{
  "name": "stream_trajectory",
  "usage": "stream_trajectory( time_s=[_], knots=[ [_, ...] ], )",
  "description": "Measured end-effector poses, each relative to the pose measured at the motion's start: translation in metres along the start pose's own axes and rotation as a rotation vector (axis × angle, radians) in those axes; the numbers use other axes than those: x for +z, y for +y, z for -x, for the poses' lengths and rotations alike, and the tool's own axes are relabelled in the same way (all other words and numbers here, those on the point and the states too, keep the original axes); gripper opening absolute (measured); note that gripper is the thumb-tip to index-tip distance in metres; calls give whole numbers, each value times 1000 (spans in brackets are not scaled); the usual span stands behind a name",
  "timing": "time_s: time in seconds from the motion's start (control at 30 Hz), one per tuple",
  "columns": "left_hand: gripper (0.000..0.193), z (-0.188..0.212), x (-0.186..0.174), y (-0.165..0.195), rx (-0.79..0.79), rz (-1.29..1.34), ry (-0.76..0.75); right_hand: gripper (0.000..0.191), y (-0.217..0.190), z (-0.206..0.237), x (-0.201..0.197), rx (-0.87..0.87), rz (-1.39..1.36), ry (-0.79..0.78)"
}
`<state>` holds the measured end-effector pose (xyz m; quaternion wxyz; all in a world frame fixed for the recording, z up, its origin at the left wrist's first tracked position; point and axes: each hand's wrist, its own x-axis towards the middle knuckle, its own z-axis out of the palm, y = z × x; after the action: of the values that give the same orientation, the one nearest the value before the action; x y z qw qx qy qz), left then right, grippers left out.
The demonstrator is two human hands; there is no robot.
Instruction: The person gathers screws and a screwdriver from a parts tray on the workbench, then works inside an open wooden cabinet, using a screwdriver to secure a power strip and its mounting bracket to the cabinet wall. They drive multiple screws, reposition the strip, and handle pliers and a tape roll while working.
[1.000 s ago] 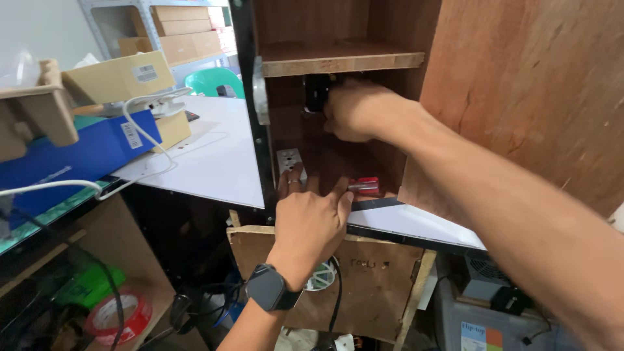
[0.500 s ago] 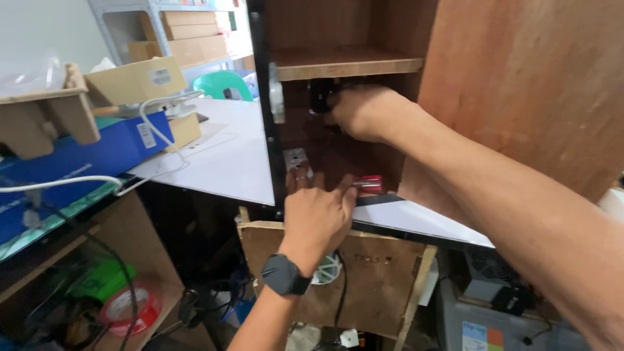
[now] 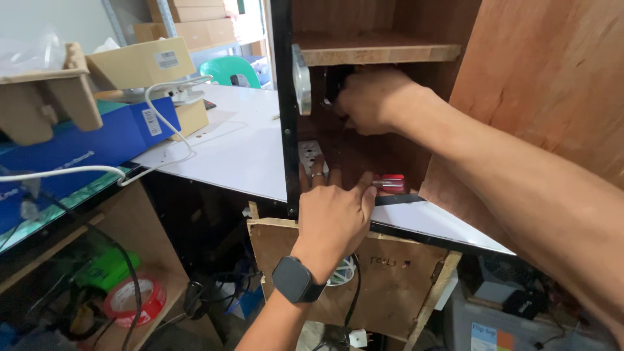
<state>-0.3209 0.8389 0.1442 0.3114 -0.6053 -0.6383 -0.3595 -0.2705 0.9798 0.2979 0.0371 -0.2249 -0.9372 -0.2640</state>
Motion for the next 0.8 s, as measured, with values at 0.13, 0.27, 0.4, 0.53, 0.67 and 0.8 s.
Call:
stream_trajectory(
  time_s=[0.13, 0.27, 0.4, 0.53, 0.67, 0.8],
  knots=[
    [36, -1, 2, 0, 1, 0, 0, 33, -4, -9, -4, 162, -58, -18],
    [35, -2, 1, 1, 23, -29, 42, 30, -13, -34, -14, 315, -165, -261],
    [37, -3, -5, 1, -94, 90, -170, 24, -24, -35, -19, 307, -159, -286],
    [38, -3, -9, 1, -111, 64, -239, 19, -19, -13, -8, 130, -9, -113],
    [35, -3, -7, 2, 19, -22, 31, 19, -11, 17, -3, -126, 227, 144],
    [33, -1, -2, 0, 33, -60, 94, 23, -21, 14, -4, -230, 380, 147]
  ],
)
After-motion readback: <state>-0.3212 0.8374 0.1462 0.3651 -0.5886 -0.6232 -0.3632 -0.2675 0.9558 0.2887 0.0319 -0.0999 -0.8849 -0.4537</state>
